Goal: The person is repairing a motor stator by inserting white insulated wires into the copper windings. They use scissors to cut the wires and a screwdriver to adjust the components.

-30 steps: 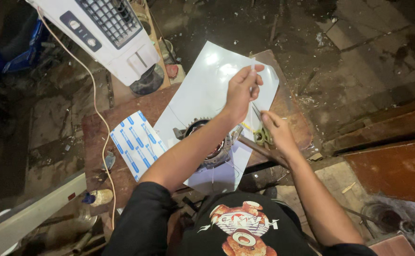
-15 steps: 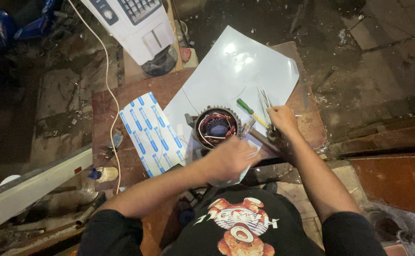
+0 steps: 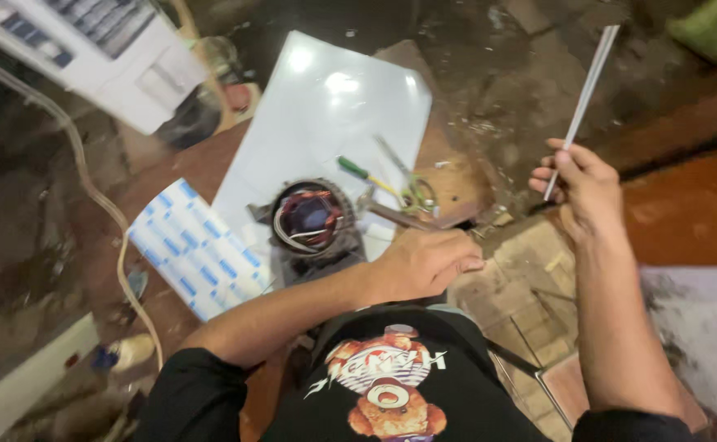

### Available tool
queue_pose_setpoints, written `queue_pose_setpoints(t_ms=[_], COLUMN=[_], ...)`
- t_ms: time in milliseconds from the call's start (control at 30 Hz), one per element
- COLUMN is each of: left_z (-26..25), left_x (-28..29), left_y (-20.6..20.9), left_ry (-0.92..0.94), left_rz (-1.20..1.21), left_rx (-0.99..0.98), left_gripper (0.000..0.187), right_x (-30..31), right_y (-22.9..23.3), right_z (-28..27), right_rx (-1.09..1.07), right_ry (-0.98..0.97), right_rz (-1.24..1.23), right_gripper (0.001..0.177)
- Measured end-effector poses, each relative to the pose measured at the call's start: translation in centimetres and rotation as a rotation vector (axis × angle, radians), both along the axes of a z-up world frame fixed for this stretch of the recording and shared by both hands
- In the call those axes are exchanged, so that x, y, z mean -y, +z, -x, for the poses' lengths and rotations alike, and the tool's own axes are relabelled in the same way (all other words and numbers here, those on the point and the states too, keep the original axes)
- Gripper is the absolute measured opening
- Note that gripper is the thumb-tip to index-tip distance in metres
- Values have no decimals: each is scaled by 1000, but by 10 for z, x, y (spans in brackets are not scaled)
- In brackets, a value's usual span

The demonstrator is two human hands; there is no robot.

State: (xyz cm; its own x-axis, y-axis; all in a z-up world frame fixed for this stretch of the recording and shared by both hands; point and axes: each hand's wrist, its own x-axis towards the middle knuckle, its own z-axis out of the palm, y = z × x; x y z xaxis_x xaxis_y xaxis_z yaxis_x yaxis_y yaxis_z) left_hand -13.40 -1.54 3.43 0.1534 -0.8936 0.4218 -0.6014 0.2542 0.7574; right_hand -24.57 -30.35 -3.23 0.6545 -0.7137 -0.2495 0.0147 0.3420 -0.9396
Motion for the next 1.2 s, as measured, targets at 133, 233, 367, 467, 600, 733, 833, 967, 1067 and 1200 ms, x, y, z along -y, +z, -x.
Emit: queue_pose_setpoints(t_ms=[133, 233, 367, 467, 600, 733, 833, 967, 1067, 1200], left_z=[10, 24, 31, 31, 32, 39, 43, 47, 46, 46], left_x=[32, 50, 64, 71, 72, 71, 70, 71, 72, 71], left_y=[46, 73, 95, 105, 115, 122, 127, 124, 122, 120], left_ry=[-95, -113, -154, -163, -161, -233, -267, -250, -217, -214], left_rz=[54, 52, 47, 78, 82, 83, 62, 40, 38, 43], left_rx=[-100, -145, -196, -178, -180, -210, -223, -249, -236, -261], left_gripper=[12, 10, 9, 9, 8, 7, 9, 11, 9, 8], right_x=[-28, -70, -132, -178, -197, -147, -134, -141, -144, -142], right_y=[57, 77, 96, 114, 123, 116, 115, 121, 126, 128], right_z=[77, 112, 139, 156, 156, 140, 125, 109, 104, 106], right_rx=[194, 368, 440, 270, 346, 598, 583, 621, 593, 513], right_ry=[-238, -359, -316, 196, 216, -346, -424, -486, -545, -593], right_rz=[-109, -63, 12, 181, -37, 244, 287, 369, 580, 755], right_gripper=[22, 17, 19, 13, 9, 17, 16, 17, 15, 13])
